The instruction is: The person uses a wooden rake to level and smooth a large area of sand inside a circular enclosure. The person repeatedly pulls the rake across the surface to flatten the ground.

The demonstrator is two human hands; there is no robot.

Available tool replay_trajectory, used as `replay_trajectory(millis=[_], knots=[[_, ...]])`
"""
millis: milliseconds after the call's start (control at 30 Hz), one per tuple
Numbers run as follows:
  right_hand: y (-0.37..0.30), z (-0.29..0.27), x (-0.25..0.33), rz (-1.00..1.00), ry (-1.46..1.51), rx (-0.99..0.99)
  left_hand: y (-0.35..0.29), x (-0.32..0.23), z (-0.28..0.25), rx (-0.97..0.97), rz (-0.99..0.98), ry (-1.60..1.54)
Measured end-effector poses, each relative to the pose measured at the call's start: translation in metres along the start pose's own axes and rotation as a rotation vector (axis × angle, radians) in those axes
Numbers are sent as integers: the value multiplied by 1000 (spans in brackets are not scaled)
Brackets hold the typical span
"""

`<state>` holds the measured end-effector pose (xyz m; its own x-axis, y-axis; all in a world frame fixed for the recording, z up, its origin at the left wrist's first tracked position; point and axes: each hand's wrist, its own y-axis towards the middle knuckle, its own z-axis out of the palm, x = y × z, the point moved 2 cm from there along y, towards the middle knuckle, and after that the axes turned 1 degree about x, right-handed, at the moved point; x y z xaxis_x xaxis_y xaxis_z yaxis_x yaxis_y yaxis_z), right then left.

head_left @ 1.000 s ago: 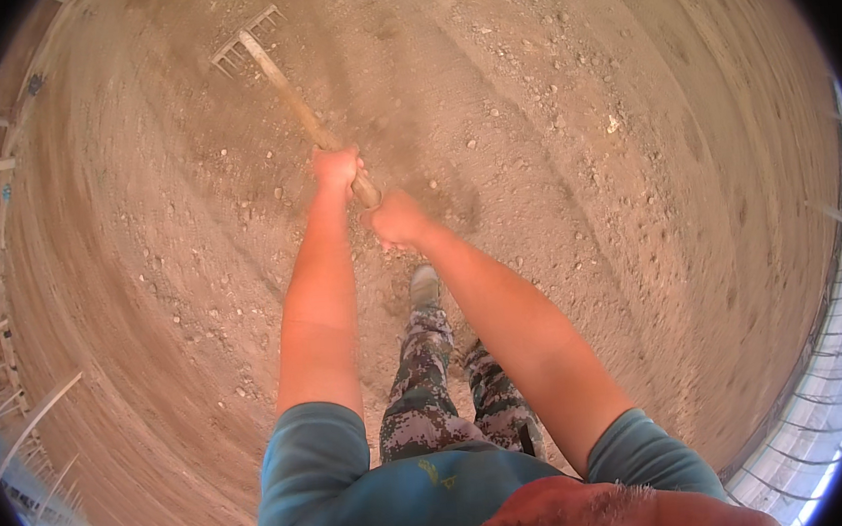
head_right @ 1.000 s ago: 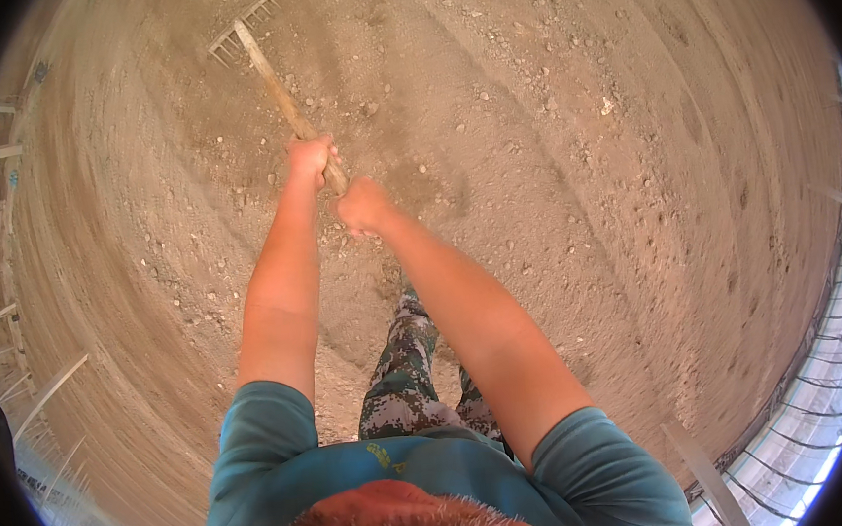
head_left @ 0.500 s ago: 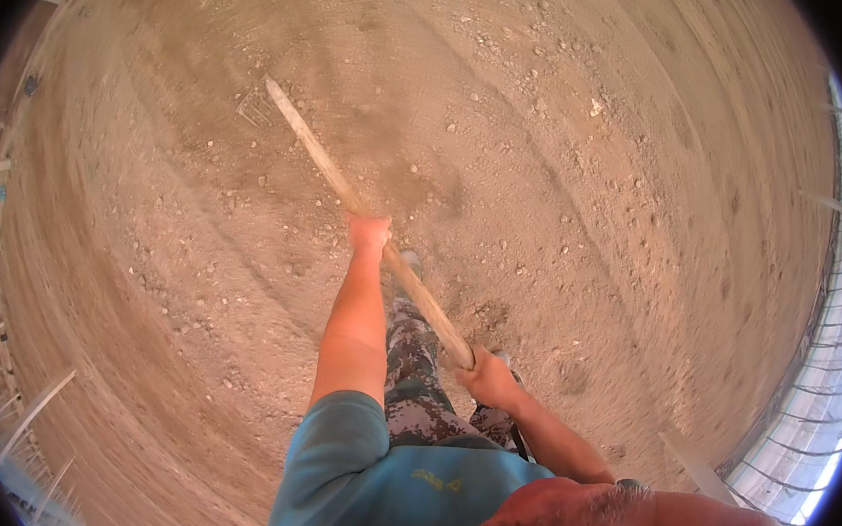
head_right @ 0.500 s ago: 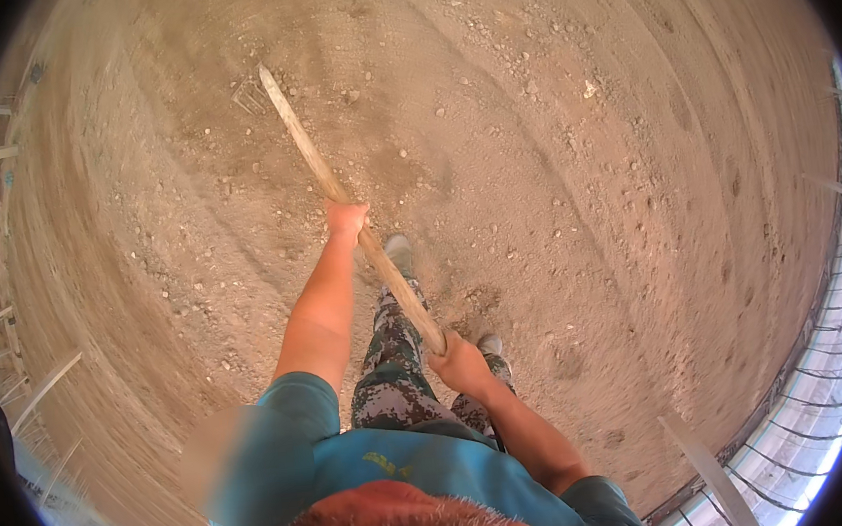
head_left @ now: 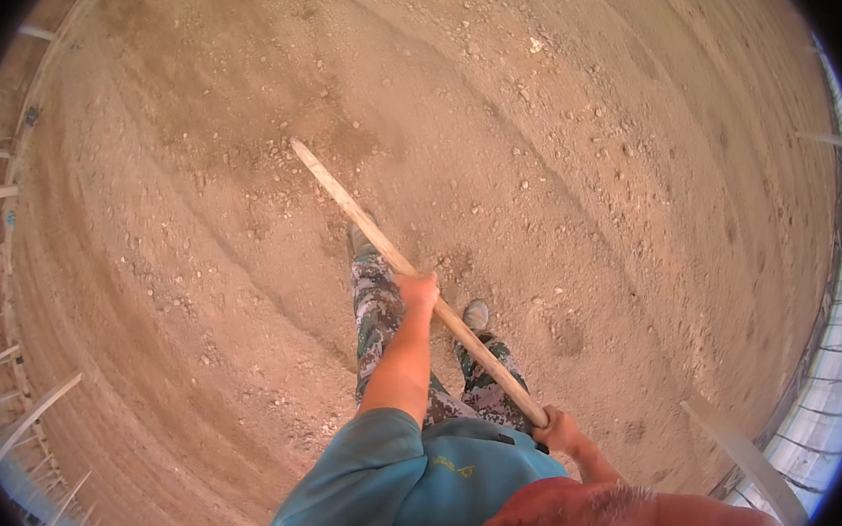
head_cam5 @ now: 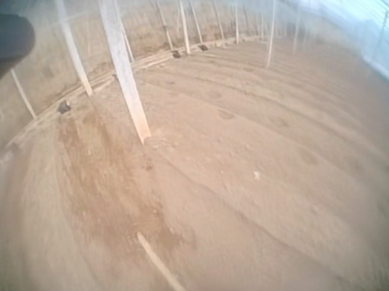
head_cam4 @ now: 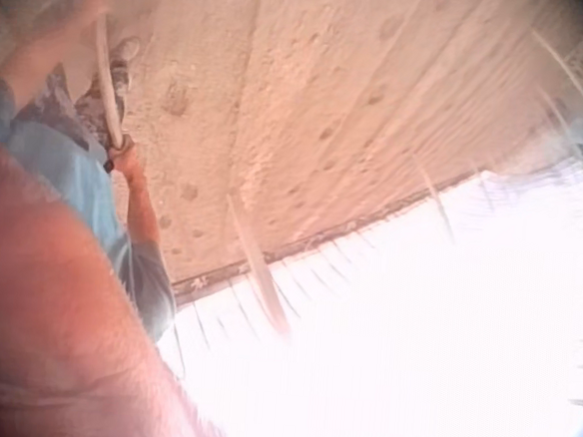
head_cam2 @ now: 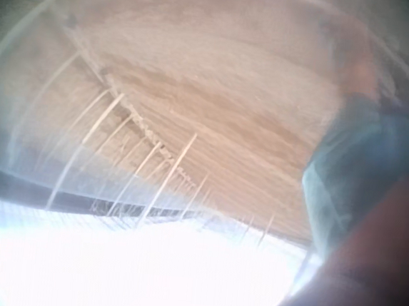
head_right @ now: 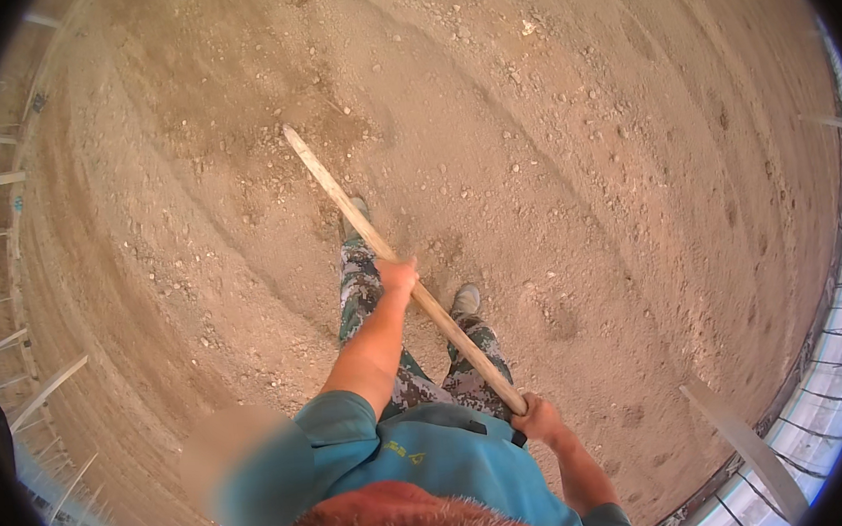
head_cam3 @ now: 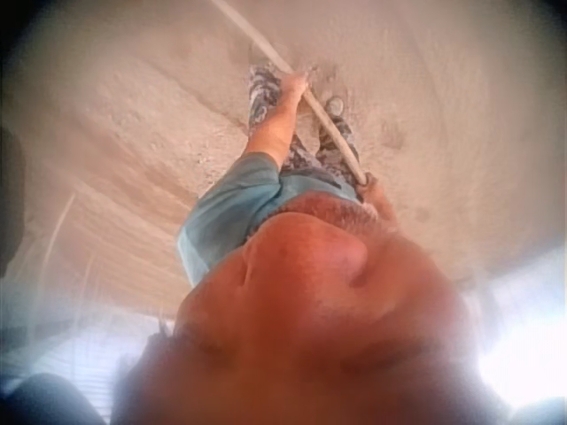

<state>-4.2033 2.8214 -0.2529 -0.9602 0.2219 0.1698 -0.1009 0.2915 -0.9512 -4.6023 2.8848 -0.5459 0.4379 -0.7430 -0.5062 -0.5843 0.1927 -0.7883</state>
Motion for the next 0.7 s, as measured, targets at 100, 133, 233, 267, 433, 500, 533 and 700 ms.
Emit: replay_trajectory(millis=[100,133,233,267,433,500,533,700], knots=[[-48,33,-120,144,-149,-29,-103,88,40,124,-61,-19],[-73,46,-151,226,-131,-20,-133,116,44,160,-95,-4],[-140,74,-184,482,-128,-21,-201,178,50,321,-258,107],[-150,81,-182,485,-175,-28,-206,202,47,320,-299,108],[-124,97,-134,368,-264,-55,-144,201,16,161,-74,185],[-62,102,-81,214,-294,-89,-72,156,-23,91,-66,65],[-44,109,-61,179,-264,-108,-53,115,-38,144,-120,11],[51,108,227,-96,65,210,150,-46,-215,-228,150,36]])
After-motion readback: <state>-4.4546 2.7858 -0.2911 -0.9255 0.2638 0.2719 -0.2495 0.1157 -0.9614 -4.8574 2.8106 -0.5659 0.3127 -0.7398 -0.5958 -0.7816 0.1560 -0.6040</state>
